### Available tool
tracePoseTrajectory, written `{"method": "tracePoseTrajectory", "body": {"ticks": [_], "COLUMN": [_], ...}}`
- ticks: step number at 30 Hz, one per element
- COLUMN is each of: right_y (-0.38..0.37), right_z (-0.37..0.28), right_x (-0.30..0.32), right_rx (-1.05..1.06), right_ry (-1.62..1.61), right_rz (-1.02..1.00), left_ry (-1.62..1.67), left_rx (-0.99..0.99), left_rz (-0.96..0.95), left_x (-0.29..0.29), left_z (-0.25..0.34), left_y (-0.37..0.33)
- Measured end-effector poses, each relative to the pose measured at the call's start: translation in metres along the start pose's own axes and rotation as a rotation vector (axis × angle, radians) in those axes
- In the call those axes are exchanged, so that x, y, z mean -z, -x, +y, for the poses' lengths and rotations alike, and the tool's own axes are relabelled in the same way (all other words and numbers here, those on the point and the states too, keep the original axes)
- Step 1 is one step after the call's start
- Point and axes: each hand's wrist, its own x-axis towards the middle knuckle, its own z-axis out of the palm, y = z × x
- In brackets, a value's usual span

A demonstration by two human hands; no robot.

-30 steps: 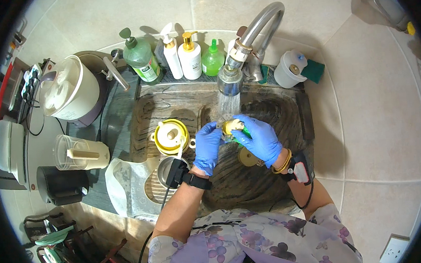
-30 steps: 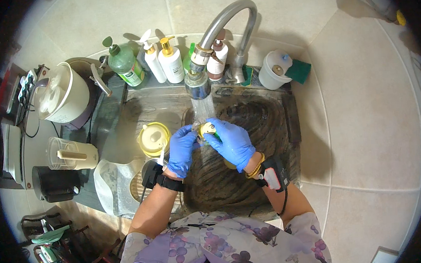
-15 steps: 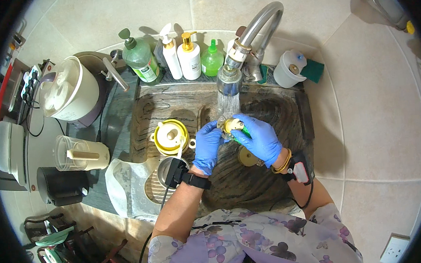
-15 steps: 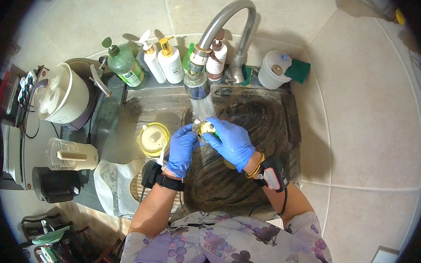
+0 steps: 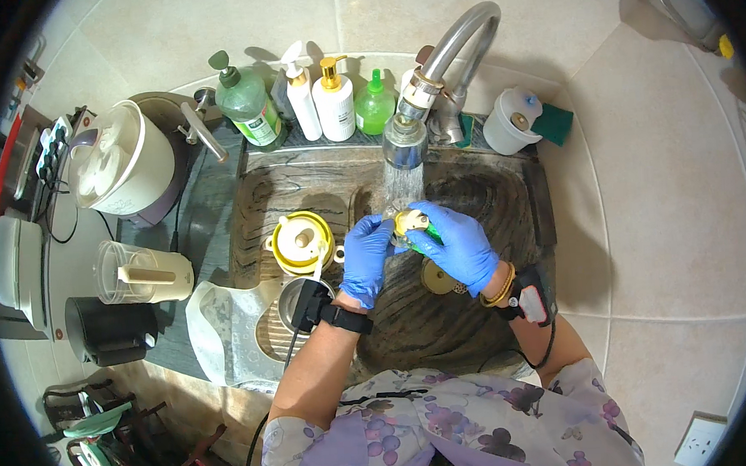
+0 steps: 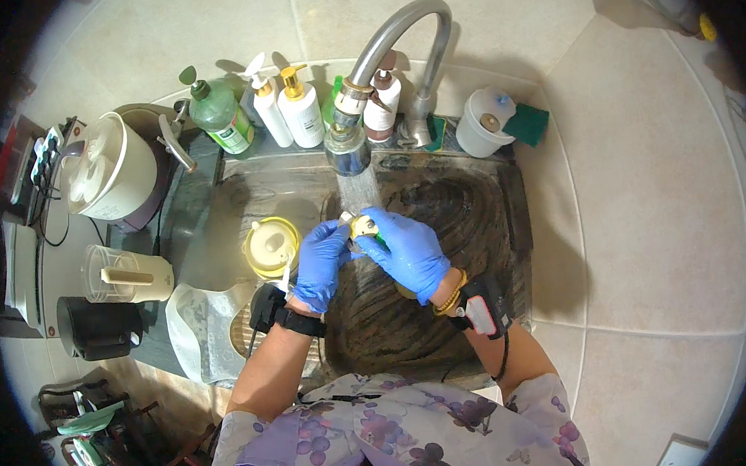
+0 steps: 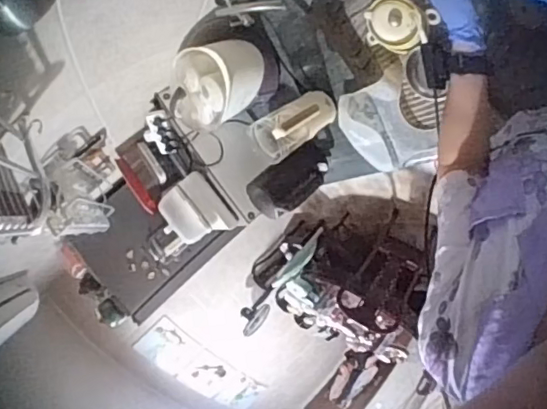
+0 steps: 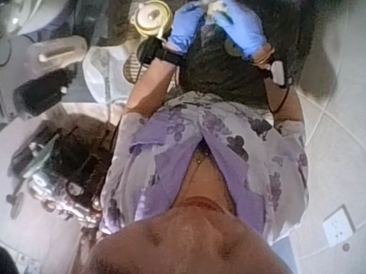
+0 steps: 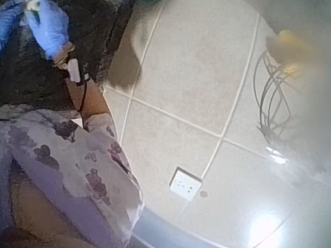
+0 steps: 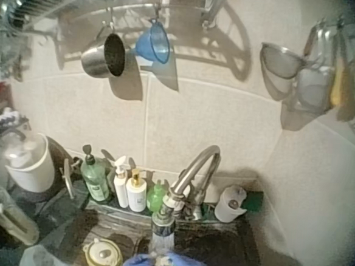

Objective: Washing and scrubbing a component of a citrus juicer under a running faucet using a sponge.

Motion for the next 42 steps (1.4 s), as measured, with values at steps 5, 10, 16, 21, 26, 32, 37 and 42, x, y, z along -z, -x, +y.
{"method": "tracePoseTrajectory", "body": {"ticks": [5, 10, 16, 21, 26, 32, 37, 42], "right_y": [0.001, 0.001, 0.001, 0.0, 0.0, -0.002, 0.001, 0.002], "right_z": [0.008, 0.012, 0.005, 0.006, 0.008, 0.003, 0.005, 0.003], "right_x": [-0.004, -0.004, -0.003, -0.004, -0.006, -0.006, -0.009, -0.01], "right_rx": [-0.01, -0.047, -0.054, -0.059, -0.081, -0.117, -0.164, -0.154], "right_ry": [-0.016, -0.026, -0.07, -0.05, -0.037, -0.075, -0.113, -0.1], "right_rz": [0.04, 0.044, 0.018, 0.025, 0.04, 0.083, 0.068, 0.091], "left_ry": [-0.087, 0.146, 0.031, -0.005, 0.187, 0.056, -0.038, 0.018], "left_rx": [-0.003, 0.104, 0.007, 0.029, -0.02, 0.096, -0.07, -0.011], "left_rz": [0.041, -0.055, -0.054, 0.014, -0.003, -0.074, -0.127, -0.073], "left_x": [0.002, 0.004, 0.002, 0.004, -0.009, 0.002, -0.002, -0.001], "left_z": [-0.003, 0.005, 0.0, -0.003, 0.004, -0.005, -0.002, -0.004], "left_y": [0.0, 0.002, 0.004, 0.003, 0.007, 0.004, 0.011, 0.01]}}
